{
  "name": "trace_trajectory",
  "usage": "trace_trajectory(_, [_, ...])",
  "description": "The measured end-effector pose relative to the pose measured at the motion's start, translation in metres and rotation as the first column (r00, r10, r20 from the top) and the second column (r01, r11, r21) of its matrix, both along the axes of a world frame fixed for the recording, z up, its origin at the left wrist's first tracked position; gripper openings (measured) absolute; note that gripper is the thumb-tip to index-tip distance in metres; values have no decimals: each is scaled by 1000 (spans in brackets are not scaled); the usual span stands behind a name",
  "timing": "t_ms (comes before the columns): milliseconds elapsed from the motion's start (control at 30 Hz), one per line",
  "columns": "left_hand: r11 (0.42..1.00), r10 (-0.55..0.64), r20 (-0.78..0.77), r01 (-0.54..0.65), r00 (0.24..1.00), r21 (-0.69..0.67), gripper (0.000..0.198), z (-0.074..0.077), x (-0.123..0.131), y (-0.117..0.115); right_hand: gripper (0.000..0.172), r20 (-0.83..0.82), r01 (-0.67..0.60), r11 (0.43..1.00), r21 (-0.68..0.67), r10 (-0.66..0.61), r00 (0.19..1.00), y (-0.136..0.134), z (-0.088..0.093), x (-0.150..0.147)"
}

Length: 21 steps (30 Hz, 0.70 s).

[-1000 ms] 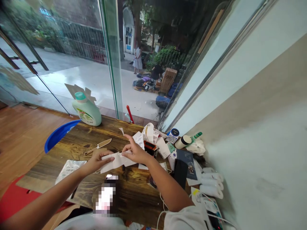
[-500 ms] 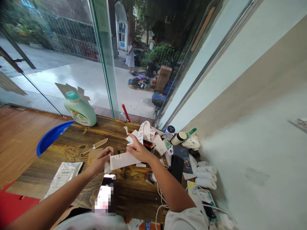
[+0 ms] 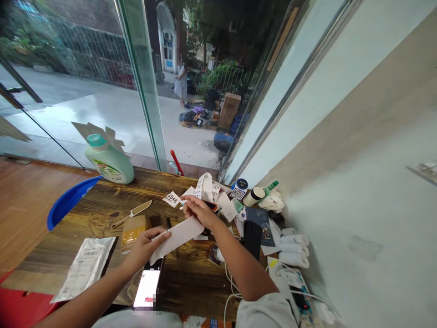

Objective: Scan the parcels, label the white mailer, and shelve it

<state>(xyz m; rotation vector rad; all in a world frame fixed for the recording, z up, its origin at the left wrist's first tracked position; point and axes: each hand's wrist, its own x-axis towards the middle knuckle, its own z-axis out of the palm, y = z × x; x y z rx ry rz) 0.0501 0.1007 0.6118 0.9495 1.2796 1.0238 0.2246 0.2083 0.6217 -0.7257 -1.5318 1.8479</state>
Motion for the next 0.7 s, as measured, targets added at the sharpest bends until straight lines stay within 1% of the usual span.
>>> trace_trajectory(100, [1000, 21, -8, -21, 1000, -19, 45, -1, 1, -1, 42, 10, -16, 1000, -16, 17, 1000, 1, 1, 0])
trace_trajectory(167, [999, 43, -12, -43, 999, -20, 44, -3, 0, -1, 45, 48, -47, 999, -10, 47, 998, 1, 4, -1])
trace_trajectory(267, [998, 57, -45, -56, 997, 10, 41, -7, -2, 0, 58, 133, -116, 993, 6, 115, 984, -3, 11, -3])
trace_trajectory(333, [998, 53, -77, -51, 996, 32, 39, -10, -3, 0, 66, 222, -184, 983, 10, 177, 959, -6, 16, -6])
trace_trajectory(367, [998, 58, -87, -55, 994, 38, 39, -12, -4, 0, 67, 277, -223, 975, 13, 211, 937, -8, 18, -7])
trace_trajectory(467, [993, 111, -82, -108, 990, 39, 39, -17, -7, 1, 66, 416, -353, 935, 40, 306, 857, -11, 21, -10])
trace_trajectory(533, [987, 159, -66, -158, 985, 33, 39, -19, -9, 1, 64, 439, -427, 902, 68, 357, 825, -12, 19, -12])
trace_trajectory(600, [983, 184, -63, -183, 981, 16, 38, -21, -11, 1, 63, 424, -457, 884, 98, 379, 823, -15, 15, -13])
trace_trajectory(633, [985, 171, -64, -171, 983, 0, 38, -22, -12, 1, 61, 413, -452, 885, 113, 372, 831, -16, 12, -13])
trace_trajectory(700, [996, 83, -59, -85, 995, -28, 38, -23, -12, -1, 57, 403, -426, 894, 142, 341, 849, -20, 8, -14])
